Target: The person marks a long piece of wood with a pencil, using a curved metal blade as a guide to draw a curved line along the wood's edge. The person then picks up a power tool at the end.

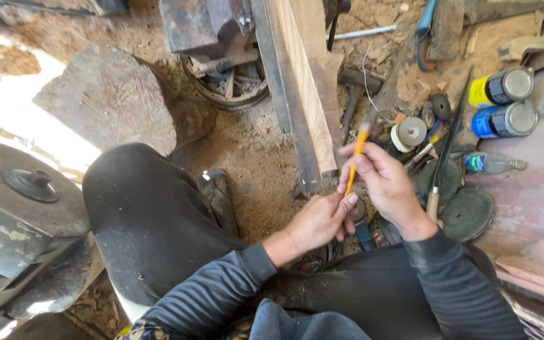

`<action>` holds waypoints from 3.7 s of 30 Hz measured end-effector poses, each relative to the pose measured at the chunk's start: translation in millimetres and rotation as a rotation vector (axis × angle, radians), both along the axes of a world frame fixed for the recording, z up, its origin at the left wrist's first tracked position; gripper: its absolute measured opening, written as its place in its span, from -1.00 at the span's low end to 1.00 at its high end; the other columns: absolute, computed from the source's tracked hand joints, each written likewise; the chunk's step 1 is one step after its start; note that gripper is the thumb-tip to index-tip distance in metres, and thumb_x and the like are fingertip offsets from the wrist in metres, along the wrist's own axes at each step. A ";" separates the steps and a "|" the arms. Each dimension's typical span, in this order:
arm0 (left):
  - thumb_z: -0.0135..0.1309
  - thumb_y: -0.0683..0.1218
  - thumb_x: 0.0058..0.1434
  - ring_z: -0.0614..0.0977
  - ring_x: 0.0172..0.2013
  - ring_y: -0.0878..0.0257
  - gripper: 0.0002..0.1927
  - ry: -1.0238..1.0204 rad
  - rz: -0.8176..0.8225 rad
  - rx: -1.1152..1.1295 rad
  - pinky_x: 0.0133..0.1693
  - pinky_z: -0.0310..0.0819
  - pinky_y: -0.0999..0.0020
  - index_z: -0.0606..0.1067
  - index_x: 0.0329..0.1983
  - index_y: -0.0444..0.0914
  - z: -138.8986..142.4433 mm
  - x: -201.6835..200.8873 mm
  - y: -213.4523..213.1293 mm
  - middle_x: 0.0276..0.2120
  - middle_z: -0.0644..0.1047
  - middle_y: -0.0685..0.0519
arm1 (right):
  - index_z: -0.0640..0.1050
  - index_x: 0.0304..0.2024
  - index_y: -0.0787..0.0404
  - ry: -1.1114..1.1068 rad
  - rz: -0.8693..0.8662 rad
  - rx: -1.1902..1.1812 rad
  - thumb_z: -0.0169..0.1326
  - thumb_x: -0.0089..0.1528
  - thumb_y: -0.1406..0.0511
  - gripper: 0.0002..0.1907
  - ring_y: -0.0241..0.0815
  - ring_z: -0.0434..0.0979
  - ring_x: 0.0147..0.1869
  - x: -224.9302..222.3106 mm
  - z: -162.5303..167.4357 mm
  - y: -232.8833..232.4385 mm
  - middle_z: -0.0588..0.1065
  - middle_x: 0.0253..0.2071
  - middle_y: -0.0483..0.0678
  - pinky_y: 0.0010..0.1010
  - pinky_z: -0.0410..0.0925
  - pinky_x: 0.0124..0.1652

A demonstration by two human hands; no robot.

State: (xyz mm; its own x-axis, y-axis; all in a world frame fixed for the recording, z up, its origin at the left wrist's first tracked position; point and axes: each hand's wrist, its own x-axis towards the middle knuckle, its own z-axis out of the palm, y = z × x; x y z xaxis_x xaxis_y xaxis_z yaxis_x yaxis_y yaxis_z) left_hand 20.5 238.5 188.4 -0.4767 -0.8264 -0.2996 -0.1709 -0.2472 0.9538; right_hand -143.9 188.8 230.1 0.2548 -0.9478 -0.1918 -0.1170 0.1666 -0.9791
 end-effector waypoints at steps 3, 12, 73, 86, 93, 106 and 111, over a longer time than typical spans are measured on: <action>-0.17 0.16 0.49 0.62 -0.61 0.23 -0.53 -0.175 0.183 -0.124 -0.46 0.54 0.23 0.53 -0.28 -0.27 -30.1 19.5 -0.9 -0.58 0.59 0.00 | 0.54 0.16 0.24 0.411 0.111 -0.214 -0.05 0.44 0.27 -0.70 -0.14 0.51 -0.33 4.9 -0.8 -10.3 0.47 -0.36 -0.01 -0.35 0.41 -0.27; -0.17 0.10 0.41 0.64 -0.11 0.18 -0.57 0.396 0.706 0.479 -0.14 0.58 0.30 0.45 0.10 -0.30 -107.9 37.5 -26.6 -0.07 0.61 -0.03 | 0.55 0.20 0.25 0.630 0.268 -0.293 0.03 0.34 0.38 -0.63 0.02 0.57 -0.27 -2.7 -29.0 -20.0 0.50 -0.21 0.07 -0.21 0.46 -0.23; -0.05 0.11 0.42 0.67 -0.44 0.31 -0.58 0.552 0.639 0.453 -0.43 0.60 0.37 0.54 -0.04 -0.34 -104.3 23.3 -51.9 -0.35 0.63 0.02 | 0.47 0.02 0.38 -0.131 0.057 -0.059 0.06 0.43 0.37 -0.82 -0.24 0.61 -0.29 -35.2 -92.3 -16.7 0.58 -0.21 0.07 -0.50 0.47 -0.32; -0.07 0.12 0.44 0.65 -0.43 0.32 -0.59 0.516 0.624 0.446 -0.42 0.59 0.40 0.54 -0.05 -0.32 -104.3 23.3 -52.4 -0.36 0.62 0.03 | 0.42 -0.18 0.32 -0.181 0.099 0.072 0.10 0.35 0.42 -0.89 -0.29 0.56 -0.40 -20.7 -110.4 -36.1 0.52 -0.31 0.01 -0.55 0.41 -0.49; -0.07 0.12 0.43 0.65 -0.44 0.31 -0.60 0.517 0.635 0.438 -0.43 0.60 0.37 0.55 -0.08 -0.31 -103.2 23.6 -51.8 -0.37 0.62 0.03 | 0.42 -0.18 0.32 -0.138 0.107 0.081 0.10 0.35 0.41 -0.89 -0.29 0.56 -0.41 -17.6 -109.6 -38.8 0.52 -0.32 0.02 -0.56 0.41 -0.51; -0.07 0.12 0.44 0.63 -0.44 0.33 -0.59 0.509 0.638 0.437 -0.43 0.57 0.39 0.55 -0.08 -0.31 -104.7 23.2 -52.3 -0.38 0.62 0.05 | 0.41 -0.21 0.31 -0.127 0.139 0.066 0.09 0.36 0.39 -0.87 -0.28 0.56 -0.42 -17.1 -103.5 -39.3 0.52 -0.34 0.01 -0.54 0.42 -0.52; -0.08 0.13 0.43 0.64 -0.43 0.34 -0.60 0.483 0.636 0.439 -0.41 0.60 0.37 0.56 -0.09 -0.28 -105.9 23.8 -51.4 -0.39 0.62 0.05 | 0.42 -0.21 0.31 -0.111 0.165 0.065 0.10 0.37 0.39 -0.88 -0.28 0.56 -0.42 -18.6 -102.1 -37.6 0.52 -0.35 0.00 -0.54 0.41 -0.50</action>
State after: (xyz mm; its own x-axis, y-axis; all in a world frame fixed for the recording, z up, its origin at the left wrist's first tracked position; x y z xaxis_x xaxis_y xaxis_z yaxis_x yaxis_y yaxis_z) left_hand 44.3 187.1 82.5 -0.1255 -0.8350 -0.5357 0.5157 -0.5162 0.6838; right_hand -162.5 151.2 128.0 0.4288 -0.8778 -0.2135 -0.0400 0.2176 -0.9752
